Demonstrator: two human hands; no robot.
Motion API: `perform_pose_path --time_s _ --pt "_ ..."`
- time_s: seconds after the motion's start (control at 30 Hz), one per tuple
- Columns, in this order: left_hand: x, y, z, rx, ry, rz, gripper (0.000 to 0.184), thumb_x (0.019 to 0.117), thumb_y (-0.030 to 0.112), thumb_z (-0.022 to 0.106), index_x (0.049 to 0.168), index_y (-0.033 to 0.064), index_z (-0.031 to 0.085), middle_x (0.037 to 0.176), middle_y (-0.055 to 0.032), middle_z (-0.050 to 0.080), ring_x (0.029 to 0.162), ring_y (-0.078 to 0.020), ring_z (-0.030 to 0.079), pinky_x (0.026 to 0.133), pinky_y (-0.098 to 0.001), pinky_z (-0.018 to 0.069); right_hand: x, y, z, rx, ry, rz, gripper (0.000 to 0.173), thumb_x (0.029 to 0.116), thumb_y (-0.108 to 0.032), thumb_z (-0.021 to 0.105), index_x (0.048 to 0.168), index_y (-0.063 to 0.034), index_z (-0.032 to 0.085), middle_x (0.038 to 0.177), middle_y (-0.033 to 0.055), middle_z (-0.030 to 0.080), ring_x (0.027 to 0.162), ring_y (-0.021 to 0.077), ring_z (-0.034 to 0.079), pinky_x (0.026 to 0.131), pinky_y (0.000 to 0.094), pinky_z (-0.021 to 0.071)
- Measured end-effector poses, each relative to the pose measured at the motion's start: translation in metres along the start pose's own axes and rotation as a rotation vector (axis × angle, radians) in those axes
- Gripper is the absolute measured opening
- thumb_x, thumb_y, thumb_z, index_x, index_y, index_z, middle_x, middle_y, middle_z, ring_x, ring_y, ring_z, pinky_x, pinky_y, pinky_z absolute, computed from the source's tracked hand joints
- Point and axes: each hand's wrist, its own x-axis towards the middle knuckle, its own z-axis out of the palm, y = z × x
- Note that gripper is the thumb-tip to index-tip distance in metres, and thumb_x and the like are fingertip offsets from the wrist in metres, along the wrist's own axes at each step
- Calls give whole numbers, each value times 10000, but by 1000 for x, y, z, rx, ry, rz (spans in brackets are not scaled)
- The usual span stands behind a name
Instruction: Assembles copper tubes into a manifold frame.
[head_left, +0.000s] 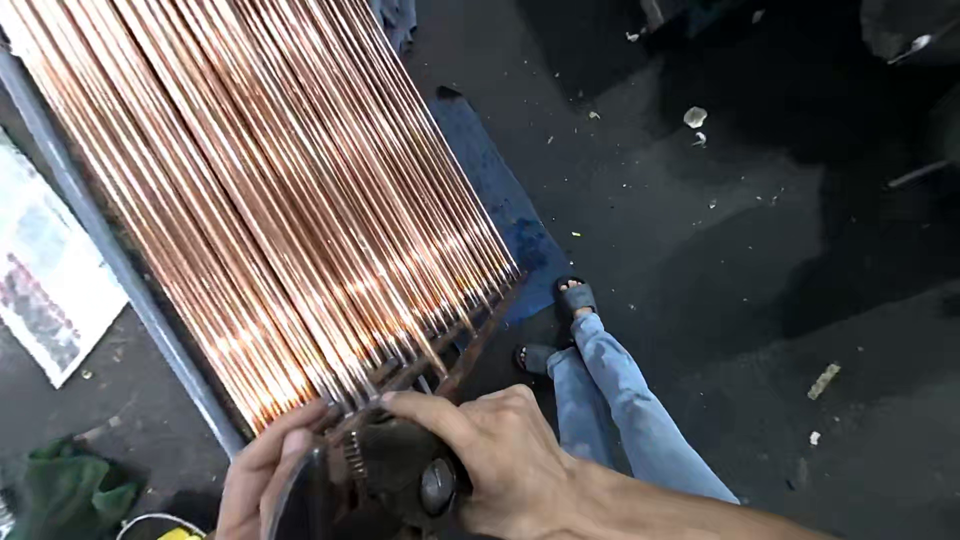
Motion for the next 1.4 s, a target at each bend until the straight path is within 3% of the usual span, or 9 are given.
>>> perform_pose_path --time_s 0.13,0.2,0.3,0.4,0.6,0.8,0.97,1.17,1.4 --pt "-1 4 6 -18 32 -40 199 1034 55 475 1087 -4 658 859 35 686 778 -26 655 722 -176 557 4 -10 5 179 -137 69 780 815 -264 820 1506 -191 465 1140 9 724 865 177 715 669 435 596" --pt "-1 2 4 -60 62 -65 250 1013 53 405 1080 -12 636 843 15 674 763 -46 657 708 -192 562 8 -13 0 279 -262 109 852 776 -192 828 1530 -208 431 1096 37 727 936 214 714 767 491 606" --pt "1 -6 -11 -77 -67 -26 259 1036 72 409 1118 22 650 832 50 664 730 -19 630 703 -177 539 6 -11 -3 44 -173 9 804 781 -202 800 1510 -226 461 869 1 724 698 211 684 574 467 547" --pt "8 -13 -27 -109 -227 9 237 1068 81 430 1165 47 644 830 65 699 732 -7 654 696 -174 557 -4 -11 20 -176 127 -92 497 926 -167 680 1412 -216 584 926 -17 750 576 171 633 468 371 488" --pt "3 -1 -13 53 -44 -65 326 1008 25 321 1139 -59 607 888 3 660 702 -35 592 632 -182 494 3 -20 8 235 -248 199 870 745 -123 837 1512 -223 441 1036 59 737 895 272 722 737 554 594" --pt "4 -5 -17 -117 -132 46 220 1016 -9 438 1116 -36 632 859 25 688 765 -33 648 728 -179 540 -6 -16 26 -147 136 -29 472 923 -117 670 1383 -196 601 982 -7 751 636 177 678 475 382 517" --pt "4 1 -16 -12 -67 -6 309 961 6 336 1077 -55 616 870 34 667 770 -24 627 739 -187 522 -1 -29 19 149 -171 192 890 756 -121 817 1545 -241 423 1071 37 741 857 252 723 692 532 591" --pt "0 0 -9 -141 -24 -11 275 1007 12 381 1052 12 652 759 61 652 659 -13 617 626 -156 531 -7 -21 38 -156 248 -31 593 827 -185 775 1392 -154 599 975 3 749 639 152 679 464 357 523" --pt "-2 5 -5 -61 73 -80 346 1014 10 306 1013 2 651 702 30 628 571 -36 596 513 -171 514 -9 -24 24 56 -76 125 914 706 -107 815 1532 -248 449 993 -5 740 784 189 709 622 470 586"
